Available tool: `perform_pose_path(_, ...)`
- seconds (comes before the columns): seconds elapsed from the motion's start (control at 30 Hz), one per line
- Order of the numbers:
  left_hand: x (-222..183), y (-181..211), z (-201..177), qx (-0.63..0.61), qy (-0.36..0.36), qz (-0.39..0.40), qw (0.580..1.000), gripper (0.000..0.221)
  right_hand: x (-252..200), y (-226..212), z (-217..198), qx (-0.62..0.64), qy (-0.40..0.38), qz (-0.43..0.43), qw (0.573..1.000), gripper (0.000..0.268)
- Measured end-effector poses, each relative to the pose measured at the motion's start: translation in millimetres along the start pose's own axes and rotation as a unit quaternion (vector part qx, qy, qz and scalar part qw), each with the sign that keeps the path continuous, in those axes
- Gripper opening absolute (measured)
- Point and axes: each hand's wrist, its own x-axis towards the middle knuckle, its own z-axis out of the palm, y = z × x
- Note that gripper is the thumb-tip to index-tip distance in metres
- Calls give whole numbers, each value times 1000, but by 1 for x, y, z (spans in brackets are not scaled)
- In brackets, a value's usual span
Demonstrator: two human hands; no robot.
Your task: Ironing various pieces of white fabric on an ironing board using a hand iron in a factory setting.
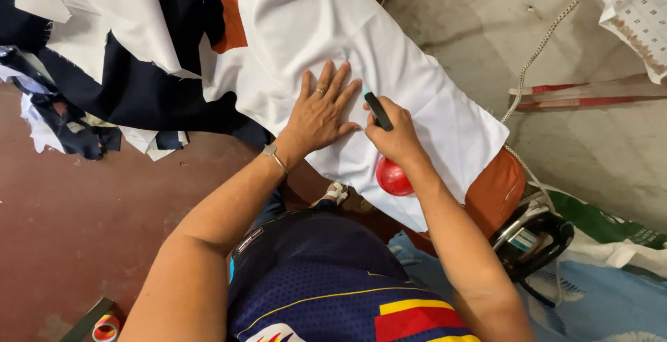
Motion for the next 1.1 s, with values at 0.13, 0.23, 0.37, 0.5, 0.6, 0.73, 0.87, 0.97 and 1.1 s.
perform_pose_path(0.13,2,-5,-6,21,-12,8,1000,99,8,-11,-1,3,-3,-1,1000,31)
perform_pose_path(0.23,2,-9,-11,37,-17,12,999,99,13,-9,-1,-7,-5,10,1000,33)
perform_pose_path(0.37,4,-11,-10,33,-28,11,999,100,15,-8,0,-6,0,0,1000,36)
perform_pose_path(0.5,6,-15,-15,42,-14,28,999,97,14,-10,-6,3,-5,-21,1000,33)
perform_pose_path(0.6,14,-22,-8,24,-4,61,998,95,-14,1,-20,27,-2,-32,999,37)
perform_pose_path(0.73,41,-35,-1,86,68,118,987,102,-81,56,-54,-5,42,11,999,39)
perform_pose_path(0.87,71,-41,-4,76,66,156,983,101,-148,159,-61,-151,110,-1,982,44)
perform_pose_path(0.97,86,-38,-20,69,8,164,984,97,-167,145,-58,-89,66,169,979,50)
perform_pose_path(1.1,105,-41,-22,58,16,206,977,101,-158,167,-52,-147,101,116,977,66)
